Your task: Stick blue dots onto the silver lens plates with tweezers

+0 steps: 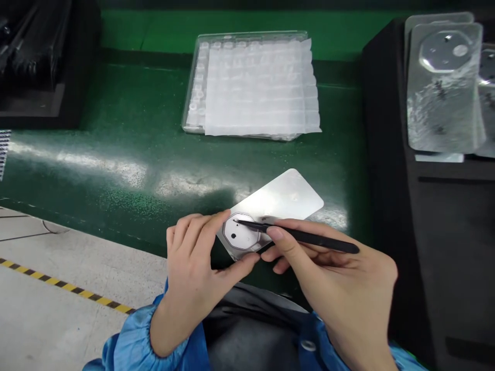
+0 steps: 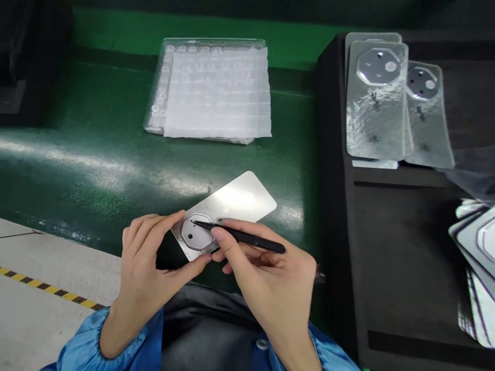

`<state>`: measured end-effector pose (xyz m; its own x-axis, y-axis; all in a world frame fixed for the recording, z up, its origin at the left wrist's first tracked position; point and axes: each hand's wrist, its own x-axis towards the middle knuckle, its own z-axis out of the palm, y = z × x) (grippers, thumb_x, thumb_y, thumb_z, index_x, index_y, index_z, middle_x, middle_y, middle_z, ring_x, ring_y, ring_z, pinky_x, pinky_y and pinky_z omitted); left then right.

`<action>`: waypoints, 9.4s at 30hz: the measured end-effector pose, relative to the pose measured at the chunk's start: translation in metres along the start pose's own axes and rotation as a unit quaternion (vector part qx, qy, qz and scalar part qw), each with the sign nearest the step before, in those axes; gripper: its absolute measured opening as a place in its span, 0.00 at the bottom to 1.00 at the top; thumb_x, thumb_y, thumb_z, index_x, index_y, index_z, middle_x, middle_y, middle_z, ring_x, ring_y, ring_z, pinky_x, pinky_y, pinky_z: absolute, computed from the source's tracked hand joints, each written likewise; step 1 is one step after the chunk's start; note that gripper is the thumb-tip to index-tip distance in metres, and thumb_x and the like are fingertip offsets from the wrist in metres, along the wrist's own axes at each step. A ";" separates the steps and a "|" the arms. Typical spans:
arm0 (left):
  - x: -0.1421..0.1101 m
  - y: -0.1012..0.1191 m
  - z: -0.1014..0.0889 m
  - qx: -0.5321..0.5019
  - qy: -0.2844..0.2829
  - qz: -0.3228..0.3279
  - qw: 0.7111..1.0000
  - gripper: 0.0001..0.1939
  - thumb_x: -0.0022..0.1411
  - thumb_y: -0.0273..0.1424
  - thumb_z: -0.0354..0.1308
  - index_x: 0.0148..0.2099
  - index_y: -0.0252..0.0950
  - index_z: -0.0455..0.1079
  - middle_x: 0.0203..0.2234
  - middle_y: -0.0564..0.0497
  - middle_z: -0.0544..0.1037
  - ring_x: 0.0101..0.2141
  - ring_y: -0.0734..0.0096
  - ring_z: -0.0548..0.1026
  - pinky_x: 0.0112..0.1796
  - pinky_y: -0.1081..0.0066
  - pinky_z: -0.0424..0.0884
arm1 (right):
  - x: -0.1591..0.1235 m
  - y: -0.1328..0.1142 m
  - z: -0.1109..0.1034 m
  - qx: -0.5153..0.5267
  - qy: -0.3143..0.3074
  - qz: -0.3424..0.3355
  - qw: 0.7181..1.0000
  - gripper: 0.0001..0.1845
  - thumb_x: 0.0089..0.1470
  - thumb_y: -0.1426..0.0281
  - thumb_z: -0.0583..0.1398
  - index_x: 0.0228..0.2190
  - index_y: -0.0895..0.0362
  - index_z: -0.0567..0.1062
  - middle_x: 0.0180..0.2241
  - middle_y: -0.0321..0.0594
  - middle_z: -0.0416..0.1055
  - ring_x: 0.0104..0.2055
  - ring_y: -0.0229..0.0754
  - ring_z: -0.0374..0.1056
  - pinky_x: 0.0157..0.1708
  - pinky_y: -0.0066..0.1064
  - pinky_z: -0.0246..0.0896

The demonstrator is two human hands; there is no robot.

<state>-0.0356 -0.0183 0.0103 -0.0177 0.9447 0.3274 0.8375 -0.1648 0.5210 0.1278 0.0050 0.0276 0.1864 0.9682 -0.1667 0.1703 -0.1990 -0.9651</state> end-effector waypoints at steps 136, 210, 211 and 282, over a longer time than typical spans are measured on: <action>0.000 -0.002 -0.003 -0.038 -0.022 0.009 0.999 0.14 0.60 0.37 0.73 0.46 0.38 0.78 0.44 0.47 0.83 0.45 0.55 0.77 0.44 0.59 0.66 | 0.009 0.014 -0.016 -0.117 -0.060 -0.139 0.982 0.09 0.56 0.67 0.73 0.38 0.41 0.85 0.36 0.23 0.84 0.35 0.39 0.82 0.35 0.25 0.80; 0.045 -0.036 -0.034 -0.010 -0.223 0.242 0.944 0.21 0.67 0.42 0.66 0.53 0.30 0.76 0.45 0.37 0.80 0.40 0.54 0.78 0.40 0.57 0.78 | 0.010 0.009 -0.012 -0.099 -0.101 -0.195 0.970 0.07 0.58 0.71 0.71 0.38 0.46 0.85 0.35 0.30 0.85 0.32 0.45 0.83 0.32 0.30 0.83; 0.046 -0.037 -0.034 -0.012 -0.221 0.248 0.943 0.21 0.66 0.42 0.66 0.52 0.30 0.76 0.45 0.36 0.80 0.40 0.54 0.78 0.39 0.57 0.78 | 0.010 0.009 -0.012 -0.097 -0.100 -0.195 0.971 0.07 0.58 0.71 0.71 0.38 0.46 0.85 0.35 0.30 0.85 0.32 0.45 0.83 0.32 0.29 0.83; 0.040 -0.041 -0.028 -0.104 -0.172 0.199 0.959 0.14 0.63 0.40 0.70 0.45 0.37 0.77 0.46 0.40 0.80 0.40 0.59 0.78 0.40 0.56 0.79 | 0.010 0.012 -0.009 -0.076 -0.072 -0.190 0.976 0.06 0.57 0.70 0.72 0.37 0.47 0.86 0.34 0.33 0.85 0.29 0.45 0.82 0.30 0.31 0.83</action>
<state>-0.0861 0.0178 0.0240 0.4917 0.8272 0.2718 0.6135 -0.5506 0.5661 0.1409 0.0110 0.0162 -0.0543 0.9855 0.1608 0.3440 0.1696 -0.9235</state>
